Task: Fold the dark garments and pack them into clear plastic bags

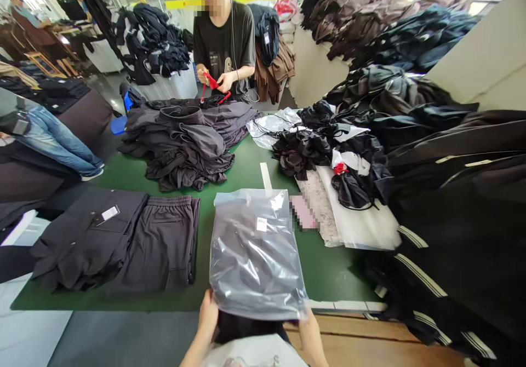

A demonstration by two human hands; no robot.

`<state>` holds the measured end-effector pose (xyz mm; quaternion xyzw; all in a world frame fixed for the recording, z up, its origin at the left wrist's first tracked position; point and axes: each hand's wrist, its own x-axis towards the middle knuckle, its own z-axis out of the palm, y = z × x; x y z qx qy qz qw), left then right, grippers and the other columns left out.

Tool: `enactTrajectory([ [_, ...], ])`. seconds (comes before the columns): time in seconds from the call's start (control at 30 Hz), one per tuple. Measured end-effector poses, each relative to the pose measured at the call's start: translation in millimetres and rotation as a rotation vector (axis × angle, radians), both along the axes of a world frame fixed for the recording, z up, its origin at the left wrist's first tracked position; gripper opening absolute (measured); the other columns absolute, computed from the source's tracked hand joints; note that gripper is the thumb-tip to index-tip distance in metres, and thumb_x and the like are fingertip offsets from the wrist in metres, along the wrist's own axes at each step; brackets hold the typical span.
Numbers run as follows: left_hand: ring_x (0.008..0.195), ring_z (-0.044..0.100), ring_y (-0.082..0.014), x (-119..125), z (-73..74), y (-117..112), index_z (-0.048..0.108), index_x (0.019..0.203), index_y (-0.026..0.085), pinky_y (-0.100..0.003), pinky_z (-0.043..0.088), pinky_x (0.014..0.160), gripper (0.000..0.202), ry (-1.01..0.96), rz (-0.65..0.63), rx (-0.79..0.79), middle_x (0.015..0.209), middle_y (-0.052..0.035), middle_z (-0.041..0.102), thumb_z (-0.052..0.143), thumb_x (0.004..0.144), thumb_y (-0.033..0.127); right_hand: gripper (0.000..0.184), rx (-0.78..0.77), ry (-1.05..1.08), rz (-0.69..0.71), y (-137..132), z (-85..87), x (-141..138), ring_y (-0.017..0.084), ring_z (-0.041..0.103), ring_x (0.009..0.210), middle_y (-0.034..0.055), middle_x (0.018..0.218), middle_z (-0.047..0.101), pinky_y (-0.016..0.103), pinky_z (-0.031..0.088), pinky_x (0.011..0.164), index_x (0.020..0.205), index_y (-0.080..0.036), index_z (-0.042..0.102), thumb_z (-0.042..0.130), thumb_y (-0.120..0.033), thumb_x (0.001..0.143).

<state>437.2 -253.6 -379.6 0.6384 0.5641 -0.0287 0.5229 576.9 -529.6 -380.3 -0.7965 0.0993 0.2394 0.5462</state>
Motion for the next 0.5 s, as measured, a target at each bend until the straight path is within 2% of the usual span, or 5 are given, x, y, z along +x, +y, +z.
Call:
enactTrajectory([
  [0.1,0.068,0.069,-0.0216,54,36.1,39,0.051,0.116,0.012,-0.032,0.054,0.06,0.034,-0.062,-0.2,-0.061,0.085,-0.0129,0.07,0.034,0.092,0.028,0.031,-0.012,-0.079,0.077,47,36.6,58,0.023,0.064,0.077,0.0087,0.086,0.066,0.031,0.054,0.06,0.081,-0.017,0.059,0.042,-0.041,0.069],
  [0.2,0.064,0.068,-0.015,81,50.1,70,0.051,0.112,0.014,-0.024,0.053,0.06,0.029,-0.125,-0.25,-0.085,0.08,-0.0089,0.07,0.032,0.093,0.025,0.026,-0.059,-0.141,0.195,68,60.5,104,0.016,0.061,0.059,0.0033,0.069,0.062,0.027,0.051,0.053,0.082,-0.017,0.056,0.039,-0.03,0.068],
  [0.3,0.052,0.064,-0.0121,63,40.0,70,0.048,0.112,0.014,-0.021,0.051,0.055,0.027,-0.124,-0.281,-0.128,0.064,-0.0036,0.067,0.031,0.092,0.021,0.023,-0.097,-0.19,0.26,50,56.8,103,0.011,0.054,0.045,-0.0023,0.059,0.058,0.023,0.045,0.047,0.082,-0.019,0.054,0.039,-0.026,0.067],
  [0.4,0.048,0.062,-0.0104,24,26.0,44,0.046,0.109,0.014,-0.019,0.049,0.051,0.026,-0.123,-0.295,-0.136,0.062,-0.0022,0.066,0.028,0.093,0.022,0.025,-0.13,-0.242,0.298,15,35.2,65,0.01,0.051,0.041,-0.003,0.065,0.059,0.023,0.041,0.045,0.087,-0.02,0.053,0.037,-0.028,0.07],
  [0.5,0.052,0.063,-0.0103,-12,15.9,13,0.044,0.11,0.013,-0.02,0.049,0.053,0.027,-0.112,-0.296,-0.131,0.072,-0.0068,0.069,0.025,0.094,0.023,0.029,-0.138,-0.175,0.227,-14,12.1,28,0.014,0.056,0.049,-0.0016,0.065,0.059,0.026,0.045,0.051,0.092,-0.019,0.052,0.038,-0.031,0.069],
])
